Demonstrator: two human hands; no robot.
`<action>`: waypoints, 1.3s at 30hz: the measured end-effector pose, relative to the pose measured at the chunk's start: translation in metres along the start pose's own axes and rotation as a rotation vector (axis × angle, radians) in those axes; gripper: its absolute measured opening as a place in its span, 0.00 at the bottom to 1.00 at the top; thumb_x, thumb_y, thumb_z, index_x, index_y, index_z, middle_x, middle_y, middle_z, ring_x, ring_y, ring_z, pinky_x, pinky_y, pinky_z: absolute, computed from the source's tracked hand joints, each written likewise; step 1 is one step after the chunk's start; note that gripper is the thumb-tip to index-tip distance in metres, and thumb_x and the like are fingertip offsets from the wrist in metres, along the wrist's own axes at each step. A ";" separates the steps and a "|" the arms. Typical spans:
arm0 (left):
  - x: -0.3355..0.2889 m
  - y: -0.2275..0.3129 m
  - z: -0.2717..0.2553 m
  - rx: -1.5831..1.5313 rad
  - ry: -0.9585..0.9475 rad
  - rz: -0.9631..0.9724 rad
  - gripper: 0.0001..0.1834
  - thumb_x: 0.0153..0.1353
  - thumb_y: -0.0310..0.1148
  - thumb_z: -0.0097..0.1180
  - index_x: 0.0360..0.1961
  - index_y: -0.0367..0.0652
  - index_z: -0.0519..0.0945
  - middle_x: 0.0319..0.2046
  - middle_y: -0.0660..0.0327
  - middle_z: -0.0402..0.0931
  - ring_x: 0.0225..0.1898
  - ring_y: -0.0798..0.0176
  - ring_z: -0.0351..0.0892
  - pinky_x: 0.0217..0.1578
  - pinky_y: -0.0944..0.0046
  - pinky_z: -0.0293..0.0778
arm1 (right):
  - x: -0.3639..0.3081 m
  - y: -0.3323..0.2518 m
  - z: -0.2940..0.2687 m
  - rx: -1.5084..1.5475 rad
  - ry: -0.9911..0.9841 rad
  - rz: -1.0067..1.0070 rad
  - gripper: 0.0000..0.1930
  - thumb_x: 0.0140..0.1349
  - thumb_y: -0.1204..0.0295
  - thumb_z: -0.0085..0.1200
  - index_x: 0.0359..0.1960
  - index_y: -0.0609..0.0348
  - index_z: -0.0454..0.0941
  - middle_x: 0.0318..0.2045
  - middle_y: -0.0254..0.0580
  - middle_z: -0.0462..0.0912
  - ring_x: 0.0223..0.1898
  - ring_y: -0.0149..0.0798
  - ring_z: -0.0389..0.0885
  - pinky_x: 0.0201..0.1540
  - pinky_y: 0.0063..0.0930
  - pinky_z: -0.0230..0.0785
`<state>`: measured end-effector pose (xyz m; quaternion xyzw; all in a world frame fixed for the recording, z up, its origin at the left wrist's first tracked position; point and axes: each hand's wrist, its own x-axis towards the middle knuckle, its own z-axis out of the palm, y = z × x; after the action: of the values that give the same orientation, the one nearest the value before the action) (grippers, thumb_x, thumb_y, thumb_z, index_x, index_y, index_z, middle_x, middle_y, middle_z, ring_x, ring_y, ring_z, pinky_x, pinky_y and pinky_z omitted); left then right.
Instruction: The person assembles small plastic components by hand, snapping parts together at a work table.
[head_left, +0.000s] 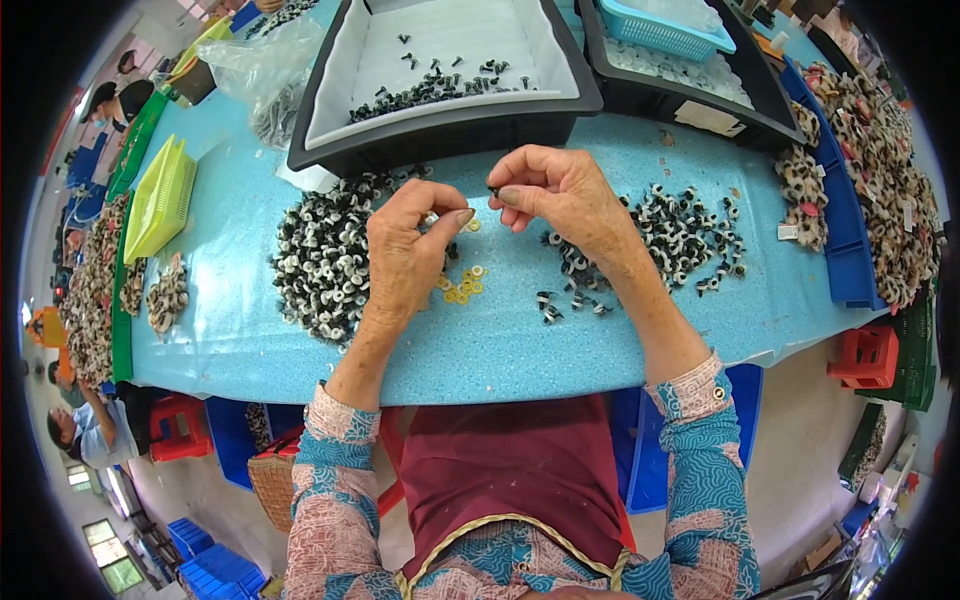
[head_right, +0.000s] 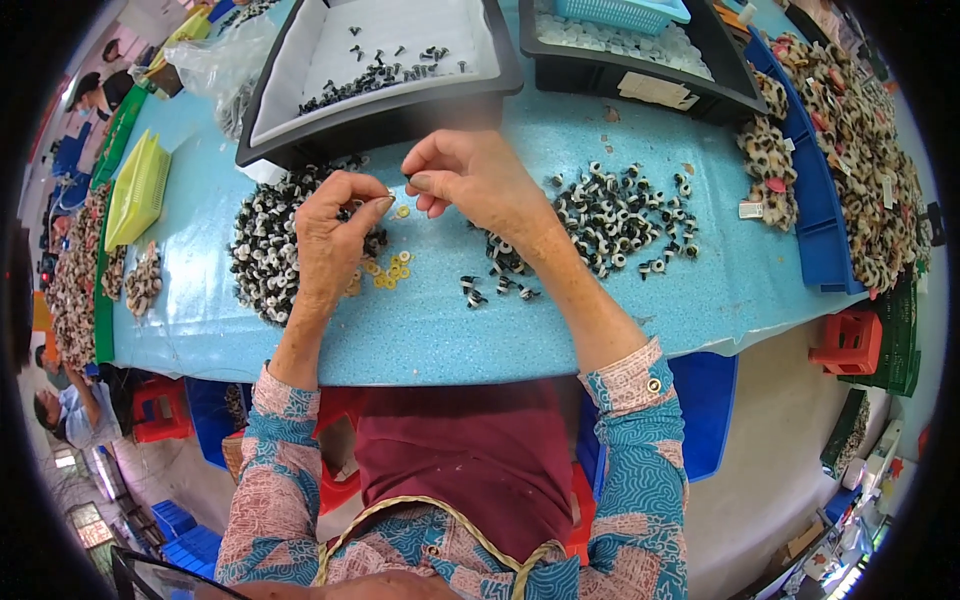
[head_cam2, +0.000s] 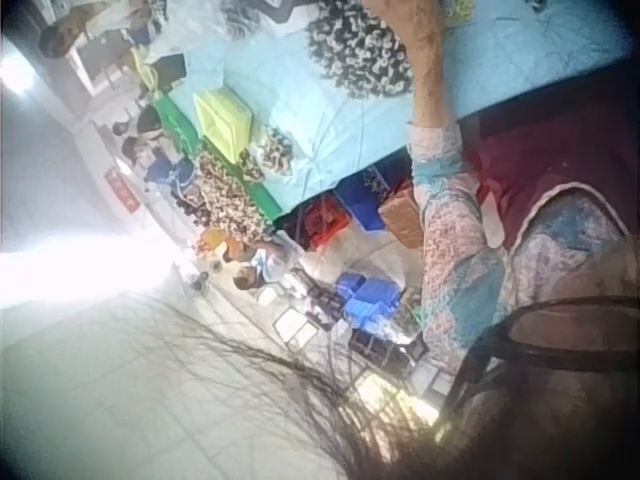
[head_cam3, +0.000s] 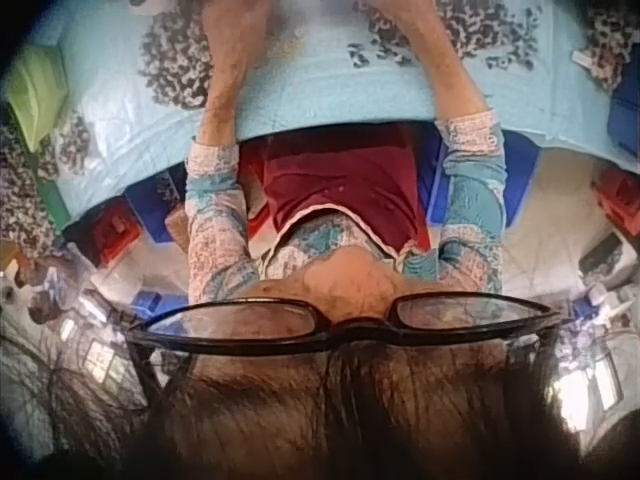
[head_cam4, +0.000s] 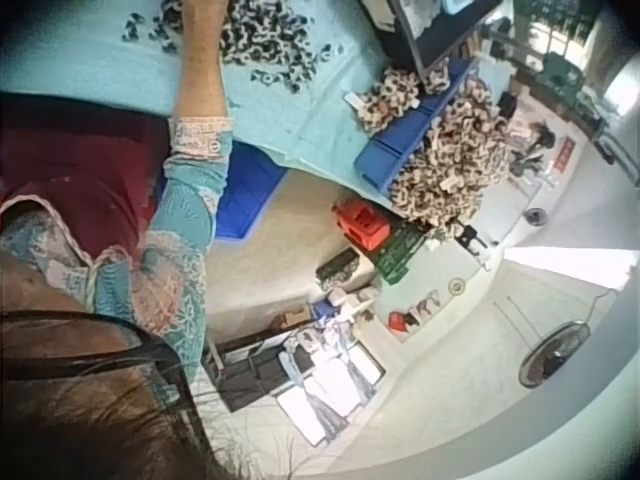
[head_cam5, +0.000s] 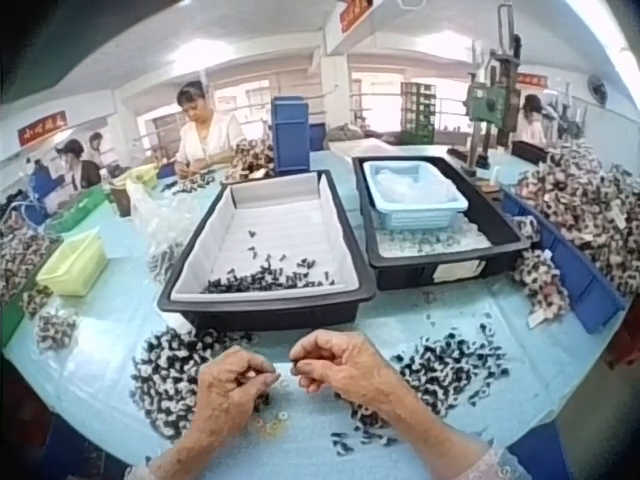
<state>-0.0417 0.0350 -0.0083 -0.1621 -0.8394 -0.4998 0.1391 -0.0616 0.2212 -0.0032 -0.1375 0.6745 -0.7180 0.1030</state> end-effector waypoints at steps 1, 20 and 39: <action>0.000 -0.002 -0.003 -0.055 -0.044 -0.157 0.02 0.50 0.23 0.59 0.27 0.39 0.79 0.24 0.64 0.76 0.26 0.73 0.73 0.27 0.71 0.66 | 0.000 0.000 0.000 0.054 -0.036 0.007 0.06 0.57 0.79 0.54 0.36 0.66 0.77 0.27 0.41 0.81 0.26 0.26 0.79 0.28 0.18 0.73; -0.002 -0.007 -0.002 -0.653 -0.226 -0.383 0.08 0.60 0.34 0.55 0.31 0.39 0.77 0.23 0.65 0.75 0.26 0.73 0.74 0.28 0.74 0.66 | -0.004 -0.002 0.004 0.014 -0.090 -0.007 0.05 0.54 0.77 0.57 0.32 0.62 0.80 0.23 0.32 0.78 0.24 0.24 0.76 0.29 0.17 0.71; -0.002 0.000 -0.008 -0.643 -0.306 -0.430 0.10 0.43 0.25 0.68 0.26 0.39 0.78 0.18 0.68 0.74 0.18 0.77 0.71 0.20 0.77 0.66 | -0.007 -0.003 0.002 0.053 -0.272 -0.055 0.05 0.52 0.80 0.57 0.31 0.66 0.80 0.28 0.38 0.79 0.26 0.28 0.77 0.30 0.20 0.72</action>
<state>-0.0392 0.0276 -0.0056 -0.0908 -0.6665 -0.7241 -0.1524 -0.0543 0.2222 -0.0009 -0.2491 0.6312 -0.7128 0.1774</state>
